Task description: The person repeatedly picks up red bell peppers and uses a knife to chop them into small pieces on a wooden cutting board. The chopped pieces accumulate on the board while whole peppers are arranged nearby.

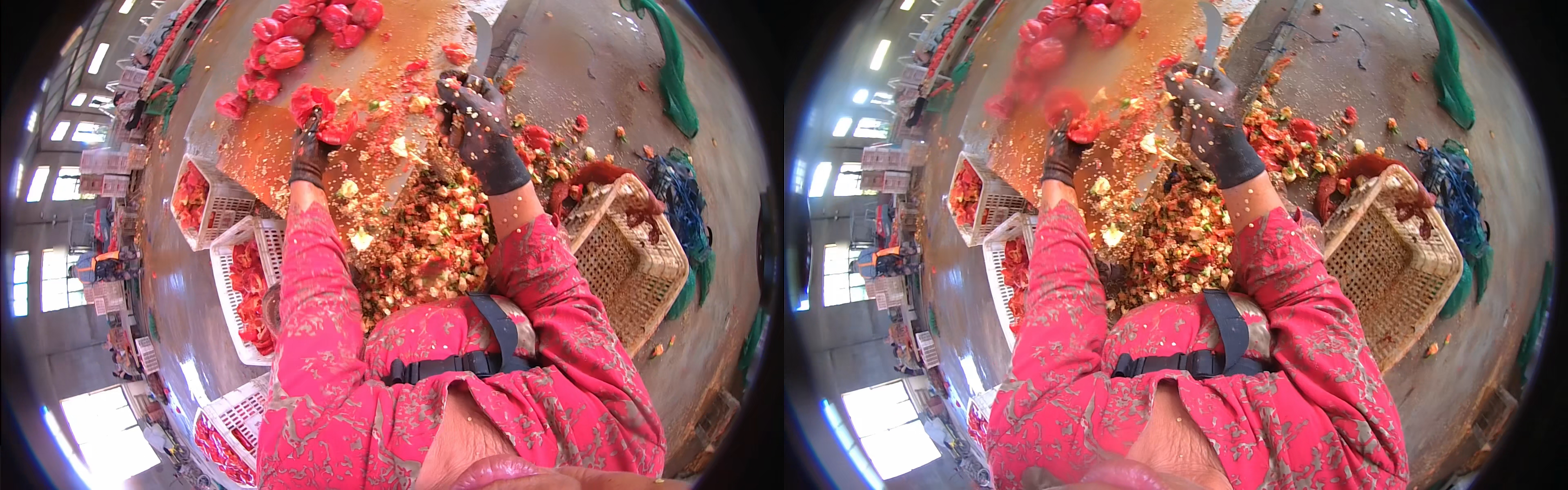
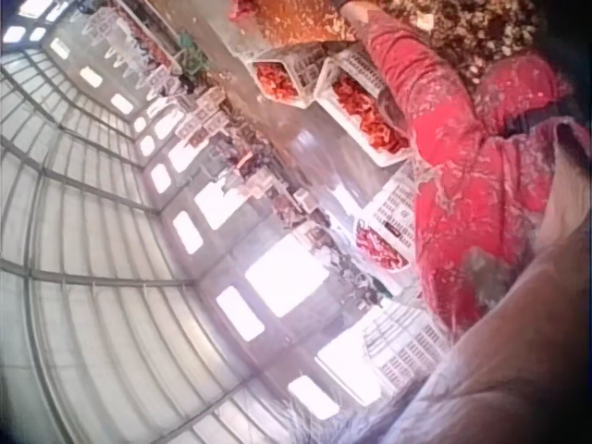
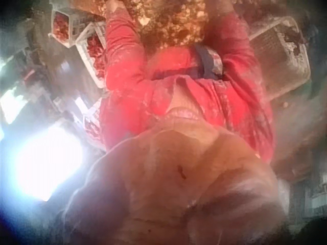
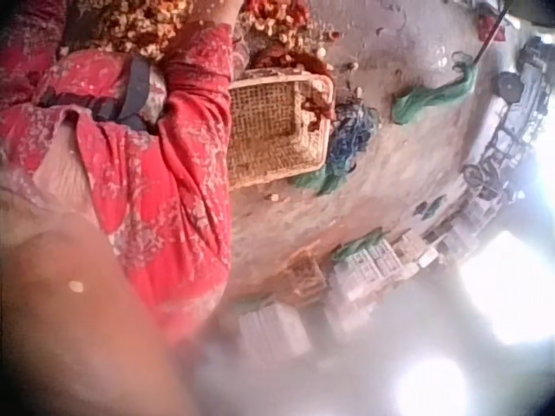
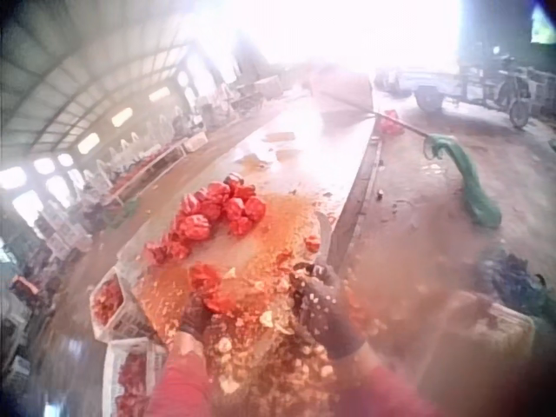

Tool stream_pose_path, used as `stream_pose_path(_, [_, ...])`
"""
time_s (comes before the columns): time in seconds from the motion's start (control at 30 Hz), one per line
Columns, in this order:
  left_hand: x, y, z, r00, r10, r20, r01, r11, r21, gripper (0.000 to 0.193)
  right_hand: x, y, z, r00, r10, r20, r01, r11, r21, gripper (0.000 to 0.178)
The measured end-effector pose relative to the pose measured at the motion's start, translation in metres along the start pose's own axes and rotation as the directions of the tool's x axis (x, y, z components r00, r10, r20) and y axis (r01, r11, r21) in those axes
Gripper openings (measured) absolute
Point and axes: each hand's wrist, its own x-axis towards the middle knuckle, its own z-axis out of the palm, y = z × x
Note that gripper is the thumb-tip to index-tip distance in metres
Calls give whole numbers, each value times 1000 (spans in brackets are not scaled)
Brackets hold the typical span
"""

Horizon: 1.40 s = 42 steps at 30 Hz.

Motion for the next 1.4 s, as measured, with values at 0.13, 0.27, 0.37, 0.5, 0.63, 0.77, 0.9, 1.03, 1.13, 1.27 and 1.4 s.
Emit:
stream_pose_path(0.13, [-28,14,-20,940,-101,326,270,803,-530,45,5,8,5,1000,-3,29,2,999,36,23])
stream_pose_path(0.27, [-71,37,-3,947,36,318,113,892,-438,56,5,13,19,1000,-11,-26,9,997,-78,23])
stream_pose_path(0.37, [-105,56,26,923,178,340,-10,896,-444,63,10,24,14,998,-53,35,61,952,-299,28])
stream_pose_path(0.5, [-116,64,22,858,251,449,-123,948,-295,58,20,42,4,976,-134,174,183,935,-303,34])
stream_pose_path(0.63, [-98,46,-6,755,563,335,-655,650,385,38,18,48,15,953,-205,221,301,681,-668,30])
stream_pose_path(0.77, [-97,26,8,726,676,122,-660,636,400,40,12,56,29,988,-23,156,59,972,-228,33])
stream_pose_path(0.9, [-114,30,67,809,583,77,-585,784,208,43,4,63,38,970,191,148,-167,973,-160,41])
stream_pose_path(1.03, [-120,11,90,863,504,46,-500,863,-80,49,14,72,31,990,-68,126,94,973,-213,18])
stream_pose_path(1.13, [-128,13,89,915,368,165,-334,921,-201,55,18,64,19,912,-370,179,402,709,-579,12])
stream_pose_path(1.27, [-142,25,75,890,241,387,-79,918,-389,58,22,56,12,757,-561,334,613,436,-659,14])
stream_pose_path(1.4, [-130,23,58,921,6,390,226,808,-545,50,11,43,29,673,-563,480,718,341,-607,16])
